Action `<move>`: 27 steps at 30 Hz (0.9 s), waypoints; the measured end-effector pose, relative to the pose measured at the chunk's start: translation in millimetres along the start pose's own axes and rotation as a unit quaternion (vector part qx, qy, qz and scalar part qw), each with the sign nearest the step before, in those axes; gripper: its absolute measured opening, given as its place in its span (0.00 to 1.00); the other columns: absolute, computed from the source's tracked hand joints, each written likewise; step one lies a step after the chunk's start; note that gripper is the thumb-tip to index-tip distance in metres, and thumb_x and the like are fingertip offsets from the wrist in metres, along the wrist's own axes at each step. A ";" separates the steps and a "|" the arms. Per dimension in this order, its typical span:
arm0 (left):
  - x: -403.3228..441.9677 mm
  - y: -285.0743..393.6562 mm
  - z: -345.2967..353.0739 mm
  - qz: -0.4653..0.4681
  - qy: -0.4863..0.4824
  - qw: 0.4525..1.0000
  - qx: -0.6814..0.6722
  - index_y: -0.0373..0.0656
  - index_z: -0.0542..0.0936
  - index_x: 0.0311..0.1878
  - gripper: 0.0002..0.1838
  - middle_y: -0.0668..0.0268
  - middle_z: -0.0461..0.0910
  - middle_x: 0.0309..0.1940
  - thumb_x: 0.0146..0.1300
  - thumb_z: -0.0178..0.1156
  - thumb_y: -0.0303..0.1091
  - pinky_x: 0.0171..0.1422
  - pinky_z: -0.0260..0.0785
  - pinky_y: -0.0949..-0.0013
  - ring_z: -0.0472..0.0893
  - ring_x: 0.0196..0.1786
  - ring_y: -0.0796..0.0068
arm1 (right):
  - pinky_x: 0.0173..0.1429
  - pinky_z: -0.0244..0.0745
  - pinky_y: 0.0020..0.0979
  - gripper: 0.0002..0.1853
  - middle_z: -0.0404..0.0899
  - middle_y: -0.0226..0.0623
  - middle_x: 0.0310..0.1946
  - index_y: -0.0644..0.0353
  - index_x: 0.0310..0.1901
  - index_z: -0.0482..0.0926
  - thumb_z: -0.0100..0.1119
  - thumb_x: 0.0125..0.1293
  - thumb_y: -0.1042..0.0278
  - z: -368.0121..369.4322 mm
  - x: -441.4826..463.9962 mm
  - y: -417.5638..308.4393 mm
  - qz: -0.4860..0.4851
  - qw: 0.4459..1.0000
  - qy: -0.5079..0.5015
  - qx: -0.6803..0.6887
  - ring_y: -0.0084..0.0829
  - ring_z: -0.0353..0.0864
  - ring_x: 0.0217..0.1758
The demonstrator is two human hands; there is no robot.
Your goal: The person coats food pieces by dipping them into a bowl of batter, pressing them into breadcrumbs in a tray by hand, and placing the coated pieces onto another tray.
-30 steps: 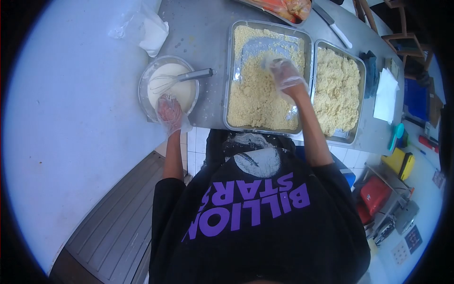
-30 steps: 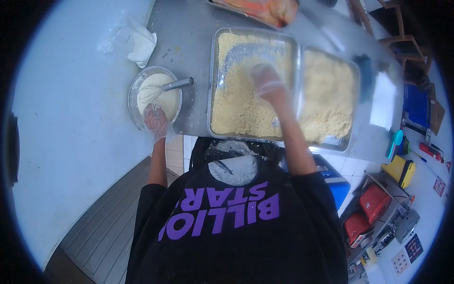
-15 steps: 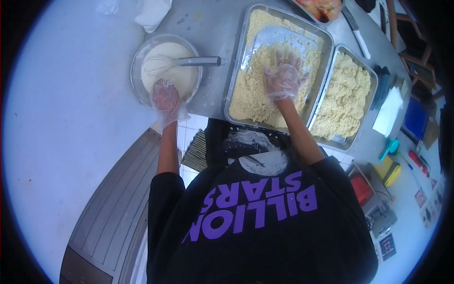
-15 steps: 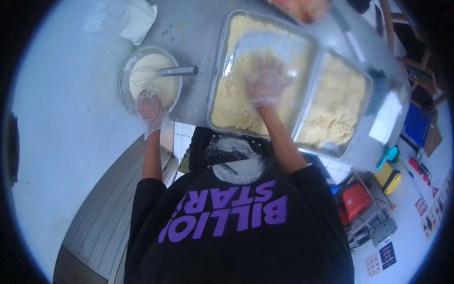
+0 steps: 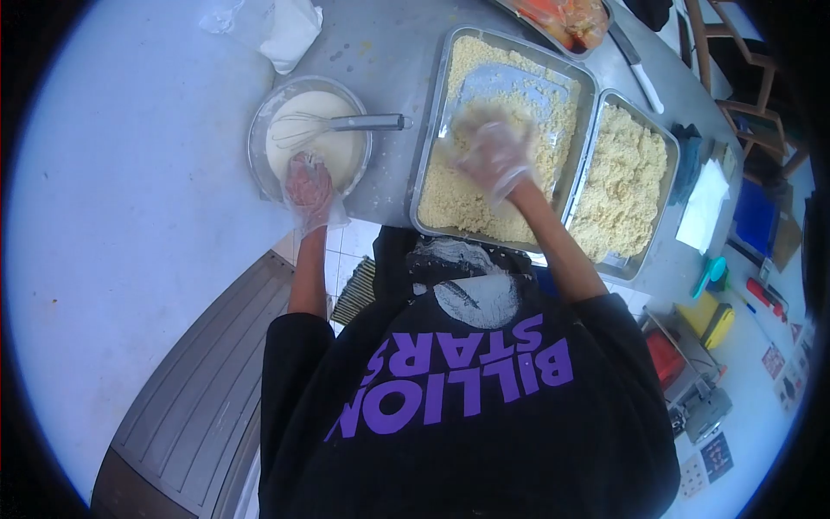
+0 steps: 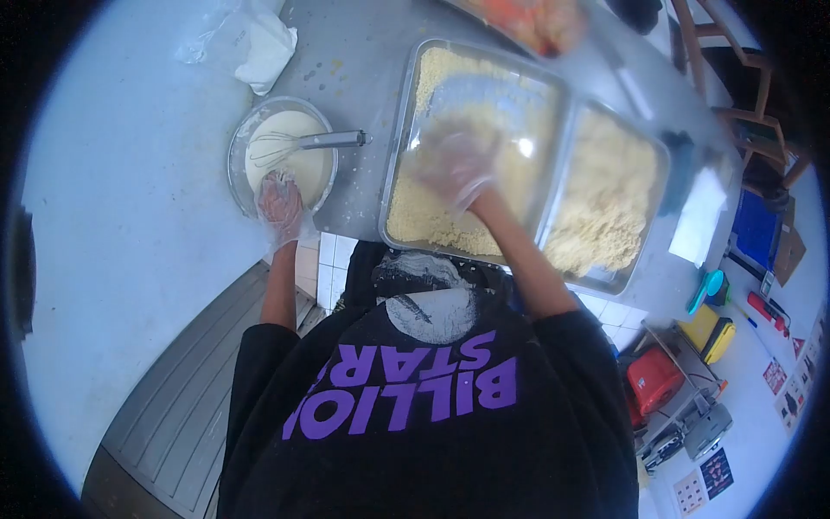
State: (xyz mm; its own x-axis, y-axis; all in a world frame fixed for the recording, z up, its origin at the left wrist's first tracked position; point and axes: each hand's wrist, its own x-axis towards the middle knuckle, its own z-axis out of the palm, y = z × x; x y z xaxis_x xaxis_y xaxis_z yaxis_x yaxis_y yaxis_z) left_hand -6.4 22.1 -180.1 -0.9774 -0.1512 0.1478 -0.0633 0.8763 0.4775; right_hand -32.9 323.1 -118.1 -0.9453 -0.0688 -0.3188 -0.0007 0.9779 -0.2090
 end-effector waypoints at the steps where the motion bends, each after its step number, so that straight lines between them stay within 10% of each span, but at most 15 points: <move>1: 1.3 2.7 -0.9 0.008 0.009 1.000 -0.019 0.36 0.73 0.44 0.16 0.51 0.74 0.37 0.54 0.53 0.34 0.47 0.64 0.57 0.73 0.41 0.50 | 0.65 0.37 0.61 0.22 0.64 0.40 0.56 0.55 0.50 0.68 0.52 0.56 0.55 -1.9 -4.7 -9.1 -0.037 0.998 -0.041 -0.009 0.36 0.56 0.65; 3: 1.9 1.7 -0.2 0.010 0.012 1.000 -0.013 0.36 0.73 0.44 0.16 0.51 0.74 0.37 0.54 0.53 0.34 0.47 0.64 0.57 0.74 0.42 0.50 | 0.65 0.35 0.62 0.18 0.68 0.41 0.50 0.56 0.45 0.71 0.49 0.58 0.54 20.9 -14.7 -14.8 -0.179 0.957 -0.200 -0.112 0.36 0.59 0.62; 7: 0.7 -5.3 2.2 -0.001 -0.002 1.000 0.012 0.36 0.72 0.45 0.18 0.50 0.74 0.37 0.54 0.52 0.36 0.47 0.64 0.56 0.73 0.42 0.51 | 0.64 0.38 0.63 0.18 0.70 0.39 0.47 0.57 0.43 0.73 0.47 0.59 0.53 78.9 -30.9 22.0 -0.231 0.963 -0.110 -0.086 0.34 0.61 0.61; 10: -1.8 -4.9 2.3 -0.020 -0.004 1.000 0.019 0.36 0.72 0.46 0.18 0.50 0.74 0.37 0.55 0.52 0.38 0.48 0.64 0.56 0.73 0.42 0.51 | 0.61 0.50 0.58 0.16 0.75 0.37 0.39 0.58 0.39 0.74 0.44 0.61 0.55 45.1 -52.3 39.0 -0.258 0.908 -0.079 -0.320 0.30 0.68 0.54; 13: -2.1 -11.6 7.6 0.008 0.020 1.000 0.015 0.36 0.72 0.46 0.18 0.50 0.74 0.37 0.55 0.53 0.37 0.47 0.64 0.55 0.73 0.41 0.50 | 0.57 0.61 0.47 0.15 0.77 0.35 0.33 0.60 0.37 0.75 0.43 0.63 0.57 36.0 -61.6 57.5 -0.119 0.976 -0.184 -0.012 0.28 0.73 0.47; 16: 0.0 -7.3 5.0 0.014 0.021 1.000 -0.010 0.37 0.72 0.45 0.17 0.50 0.75 0.36 0.54 0.53 0.36 0.45 0.65 0.56 0.74 0.40 0.50 | 0.57 0.63 0.37 0.16 0.77 0.37 0.30 0.62 0.38 0.75 0.44 0.64 0.57 52.0 -62.5 69.4 -0.044 0.960 0.103 0.256 0.27 0.76 0.42; 20: 1.1 -7.3 4.2 0.005 -0.004 1.000 0.014 0.35 0.72 0.44 0.16 0.51 0.74 0.37 0.55 0.54 0.34 0.46 0.64 0.57 0.73 0.41 0.51 | 0.63 0.57 0.41 0.25 0.68 0.39 0.53 0.56 0.56 0.66 0.47 0.62 0.50 76.2 -33.7 48.0 0.142 0.965 0.130 0.179 0.30 0.67 0.57; 22: 0.1 -9.2 7.7 0.017 0.013 0.999 0.036 0.35 0.72 0.45 0.17 0.51 0.74 0.38 0.55 0.54 0.35 0.47 0.63 0.56 0.73 0.42 0.50 | 0.66 0.43 0.54 0.30 0.52 0.36 0.65 0.44 0.62 0.59 0.43 0.60 0.43 78.3 -39.6 17.2 0.106 0.975 0.149 -0.125 0.35 0.51 0.68; 27: 0.5 -8.4 5.1 0.010 0.025 0.999 0.017 0.37 0.74 0.42 0.15 0.52 0.74 0.36 0.52 0.54 0.34 0.46 0.64 0.56 0.73 0.40 0.50 | 0.65 0.30 0.60 0.31 0.45 0.36 0.67 0.37 0.63 0.58 0.41 0.57 0.39 69.6 -40.2 15.4 0.109 0.989 0.050 -0.088 0.39 0.41 0.71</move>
State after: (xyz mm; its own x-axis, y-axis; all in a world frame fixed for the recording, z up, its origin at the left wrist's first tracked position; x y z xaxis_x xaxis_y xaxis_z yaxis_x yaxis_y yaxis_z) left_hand -7.3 17.0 -188.4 -0.9673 -0.1550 0.2006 -0.0510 0.8942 0.4448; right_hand 27.8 327.1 -172.9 -0.9565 0.1589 -0.2446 0.1583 0.9871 0.0219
